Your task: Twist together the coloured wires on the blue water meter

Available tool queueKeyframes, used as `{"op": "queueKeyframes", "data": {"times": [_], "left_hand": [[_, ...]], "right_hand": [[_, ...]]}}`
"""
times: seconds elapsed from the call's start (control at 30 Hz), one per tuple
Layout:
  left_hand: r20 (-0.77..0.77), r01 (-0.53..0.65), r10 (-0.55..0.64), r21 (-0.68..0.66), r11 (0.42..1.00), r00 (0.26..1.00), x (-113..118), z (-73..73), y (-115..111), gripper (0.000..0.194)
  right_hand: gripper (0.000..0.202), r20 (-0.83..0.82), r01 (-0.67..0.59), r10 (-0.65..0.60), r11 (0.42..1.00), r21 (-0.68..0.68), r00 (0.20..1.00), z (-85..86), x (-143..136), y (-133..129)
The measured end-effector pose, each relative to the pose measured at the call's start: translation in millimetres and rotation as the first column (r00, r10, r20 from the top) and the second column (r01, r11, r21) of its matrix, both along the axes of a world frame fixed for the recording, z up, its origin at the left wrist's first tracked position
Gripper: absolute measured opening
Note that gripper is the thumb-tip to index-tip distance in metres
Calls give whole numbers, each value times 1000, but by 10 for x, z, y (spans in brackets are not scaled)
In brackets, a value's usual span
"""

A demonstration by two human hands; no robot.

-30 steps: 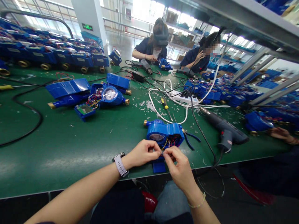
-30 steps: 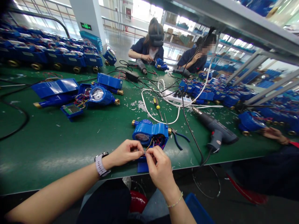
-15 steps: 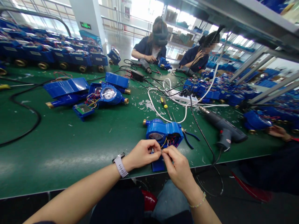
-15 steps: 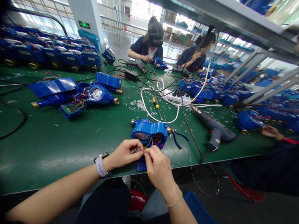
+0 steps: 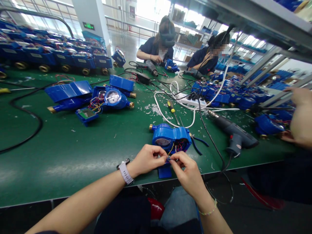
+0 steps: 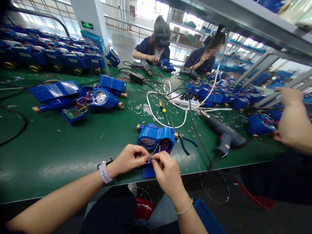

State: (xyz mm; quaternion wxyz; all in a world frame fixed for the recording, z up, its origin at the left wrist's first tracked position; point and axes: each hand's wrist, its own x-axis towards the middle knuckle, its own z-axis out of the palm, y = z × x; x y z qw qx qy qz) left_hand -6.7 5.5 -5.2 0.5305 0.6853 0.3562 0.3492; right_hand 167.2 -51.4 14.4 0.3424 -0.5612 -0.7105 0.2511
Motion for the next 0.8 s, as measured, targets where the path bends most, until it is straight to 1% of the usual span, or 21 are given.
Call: {"op": "queueKeyframes", "data": {"times": [0.2, 0.27, 0.37, 0.43, 0.57, 0.63, 0.73, 0.8], "left_hand": [[1, 6, -6, 2, 1000, 1000, -17, 7, 18, 18], [37, -30, 30, 2, 1000, 999, -38, 23, 48, 20], [144, -126, 126, -8, 992, 982, -88, 55, 115, 23], [164, -140, 141, -18, 990, 976, -127, 76, 160, 24], [32, -29, 31, -51, 998, 999, -201, 123, 216, 23], [-28, 12, -15, -90, 996, 999, -233, 153, 226, 27], [-129, 81, -95, -113, 990, 987, -265, 185, 221, 35], [-218, 126, -141, -82, 989, 966, -265, 187, 206, 33]], "right_hand": [[17, -61, 6, -8, 1000, -31, 998, 21, 3, 6], [18, -79, 29, -31, 999, -33, 996, 22, 17, 4], [20, -116, 78, -85, 995, -61, 990, 8, 50, -3], [21, -142, 98, -111, 991, -92, 984, -10, 70, -11], [22, -173, 100, -124, 985, -138, 977, -46, 91, -29], [23, -180, 97, -123, 984, -151, 976, -61, 94, -35], [24, -190, 94, -125, 982, -162, 974, -80, 100, -38], [24, -197, 90, -122, 982, -166, 973, -87, 104, -40]]}}
